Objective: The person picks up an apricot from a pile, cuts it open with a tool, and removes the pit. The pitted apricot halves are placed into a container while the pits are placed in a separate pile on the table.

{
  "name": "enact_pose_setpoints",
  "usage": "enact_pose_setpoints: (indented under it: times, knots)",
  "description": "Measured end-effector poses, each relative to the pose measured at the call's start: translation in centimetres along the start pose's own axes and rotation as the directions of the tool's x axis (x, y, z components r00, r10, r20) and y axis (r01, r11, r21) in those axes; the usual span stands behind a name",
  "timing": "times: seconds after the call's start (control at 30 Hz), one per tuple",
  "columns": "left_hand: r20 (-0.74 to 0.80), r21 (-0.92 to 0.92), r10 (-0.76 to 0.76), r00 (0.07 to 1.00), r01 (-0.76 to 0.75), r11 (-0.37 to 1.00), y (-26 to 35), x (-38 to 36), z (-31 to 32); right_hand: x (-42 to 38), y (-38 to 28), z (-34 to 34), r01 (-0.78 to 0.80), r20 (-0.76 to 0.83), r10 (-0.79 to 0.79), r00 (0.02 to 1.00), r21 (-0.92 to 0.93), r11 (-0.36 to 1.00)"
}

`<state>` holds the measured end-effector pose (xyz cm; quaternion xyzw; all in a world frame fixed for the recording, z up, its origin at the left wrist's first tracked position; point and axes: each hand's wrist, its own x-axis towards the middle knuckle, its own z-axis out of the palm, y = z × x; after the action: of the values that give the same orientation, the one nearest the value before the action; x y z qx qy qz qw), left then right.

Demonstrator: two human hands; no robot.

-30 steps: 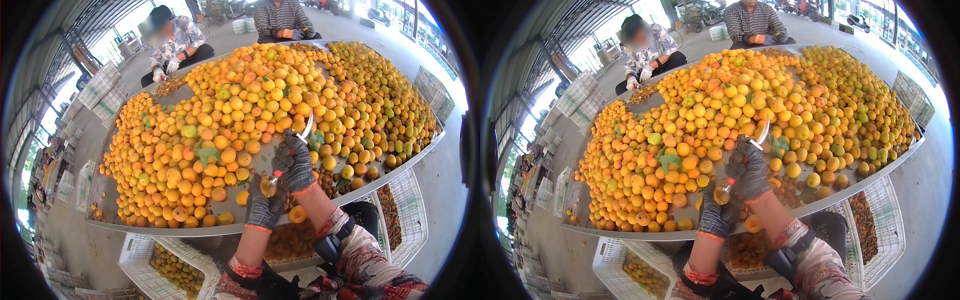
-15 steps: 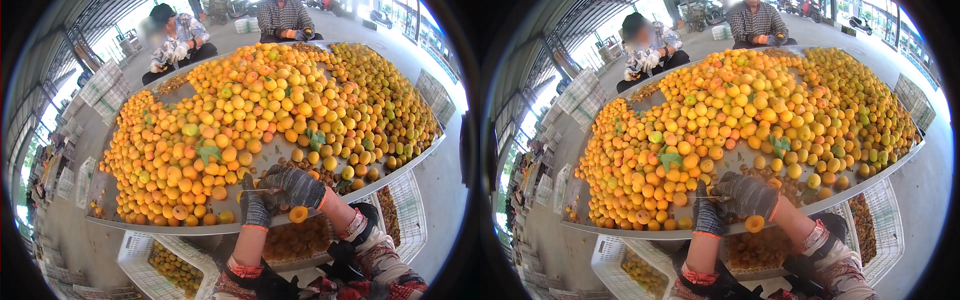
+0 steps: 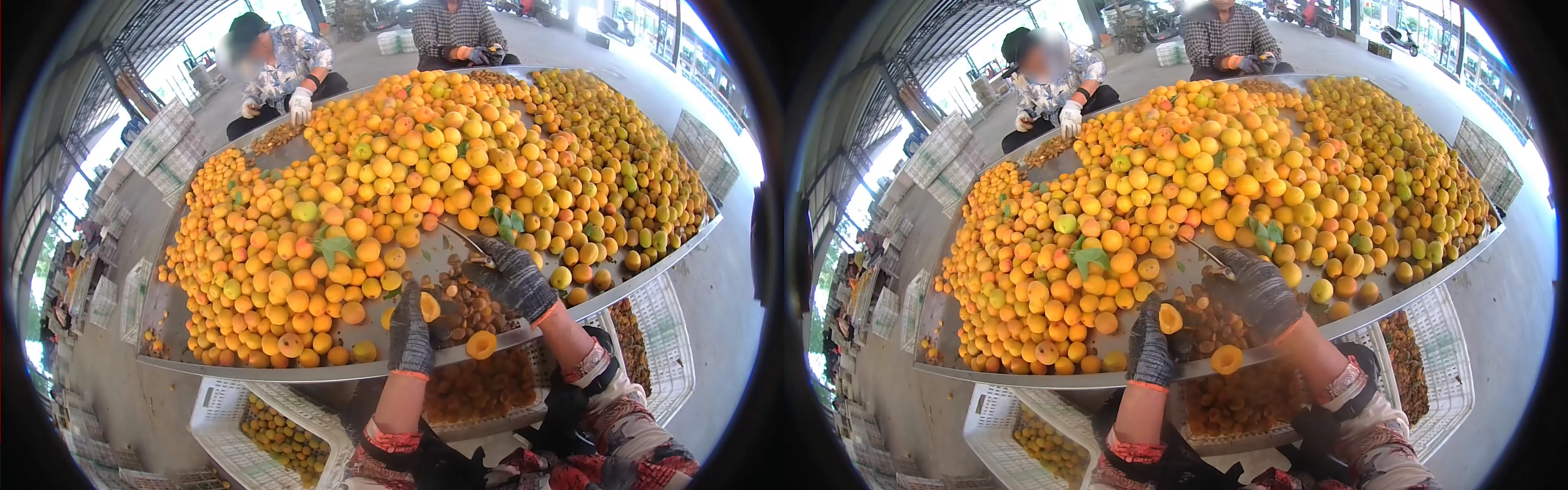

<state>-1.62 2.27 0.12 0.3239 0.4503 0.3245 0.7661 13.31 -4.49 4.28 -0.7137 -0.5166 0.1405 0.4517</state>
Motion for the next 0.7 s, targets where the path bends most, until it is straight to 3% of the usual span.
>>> enact_pose_setpoints:
  times: [0.03, 0.07, 0.1, 0.13, 0.17, 0.2, 0.23, 0.3, 0.33, 0.37, 0.4, 0.43, 0.47, 0.5, 0.53, 0.57, 0.63, 0.7]
  knots:
    - [0.014, 0.253, 0.128, 0.992, -0.128, 0.959, -0.3, 0.0, -0.3, -0.4, -0.1, -0.9, -0.102, 0.067, 0.106, 0.992, -0.065, 0.993]
    - [0.018, 0.252, 0.126, 0.992, -0.126, 0.959, -0.7, 0.1, -0.8, -0.9, 0.4, -1.9, -0.2, 0.124, 0.217, 0.968, -0.135, 0.97]
    - [0.19, 0.408, 0.298, 0.936, -0.351, 0.843, -1.1, 0.2, -1.3, -1.4, 9.4, 0.3, -0.253, 0.284, 0.201, 0.937, 0.157, 0.955]
    - [0.382, 0.5, 0.416, 0.825, -0.563, 0.658, -1.6, 0.2, -1.8, -2.5, 6.8, -0.4, -0.254, 0.28, 0.205, 0.938, 0.153, 0.955]
    - [0.388, 0.497, 0.411, 0.825, -0.563, 0.66, -2.3, 0.0, -2.1, -4.1, 3.8, -1.5, -0.144, 0.37, 0.15, 0.917, -0.045, 0.989]
    - [0.514, 0.559, 0.416, 0.75, -0.661, 0.501, -2.8, -0.1, -2.3, -5.2, 1.8, -2.1, -0.006, 0.465, 0.114, 0.878, -0.227, 0.974]
    - [0.631, 0.585, 0.396, 0.667, -0.745, 0.321, -3.1, -0.2, -2.5, -6.3, 2.2, -1.7, -0.008, 0.459, 0.115, 0.881, -0.229, 0.973]
    - [0.691, 0.586, 0.339, 0.638, -0.77, 0.253, -3.0, -0.6, -2.5, -8.4, 2.8, -0.7, -0.037, 0.357, -0.018, 0.934, 0.148, 0.988]
    - [0.741, 0.583, 0.277, 0.612, -0.791, 0.186, -2.8, -0.9, -2.3, -8.7, 2.6, -0.7, -0.038, 0.349, -0.015, 0.937, 0.146, 0.989]
    - [0.746, 0.578, 0.275, 0.606, -0.795, 0.185, -2.4, -1.5, -2.1, -9.0, 1.9, -0.8, -0.174, 0.355, 0.116, 0.928, 0.135, 0.975]
    - [0.731, 0.568, 0.242, 0.638, -0.766, 0.3, -1.8, -2.6, -1.8, -9.3, 1.5, -0.9, -0.309, 0.359, 0.247, 0.9, 0.126, 0.943]
    - [0.72, 0.554, 0.202, 0.664, -0.725, 0.41, -1.3, -3.4, -1.5, -10.0, 2.0, -0.6, -0.312, 0.35, 0.252, 0.902, 0.125, 0.942]
    - [0.727, 0.548, 0.196, 0.658, -0.729, 0.411, -1.0, -3.5, -1.6, -10.9, 2.7, -0.1, -0.246, 0.316, 0.176, 0.932, 0.197, 0.949]
    - [0.773, 0.532, 0.07, 0.63, -0.704, 0.47, -0.9, -3.6, -1.8, -11.4, 2.9, 0.0, -0.179, 0.28, 0.103, 0.955, 0.263, 0.948]
    - [0.808, 0.521, -0.053, 0.586, -0.671, 0.527, -0.7, -3.8, -1.9, -11.8, 2.8, -0.5, -0.183, 0.276, 0.109, 0.955, 0.259, 0.948]
    - [0.812, 0.518, -0.055, 0.582, -0.673, 0.529, -0.4, -4.3, -1.7, -12.0, 2.2, -1.3, -0.179, 0.316, 0.087, 0.945, 0.273, 0.945]
    - [0.807, 0.583, -0.186, 0.56, -0.709, 0.396, 0.2, -5.3, -1.0, -12.5, 2.1, -2.2, -0.178, 0.347, 0.072, 0.935, 0.285, 0.942]
    - [0.799, 0.596, -0.185, 0.572, -0.714, 0.368, 0.3, -5.7, -0.7, -12.8, 3.1, -2.4, 0.072, 0.243, -0.117, 0.963, 0.187, 0.98]
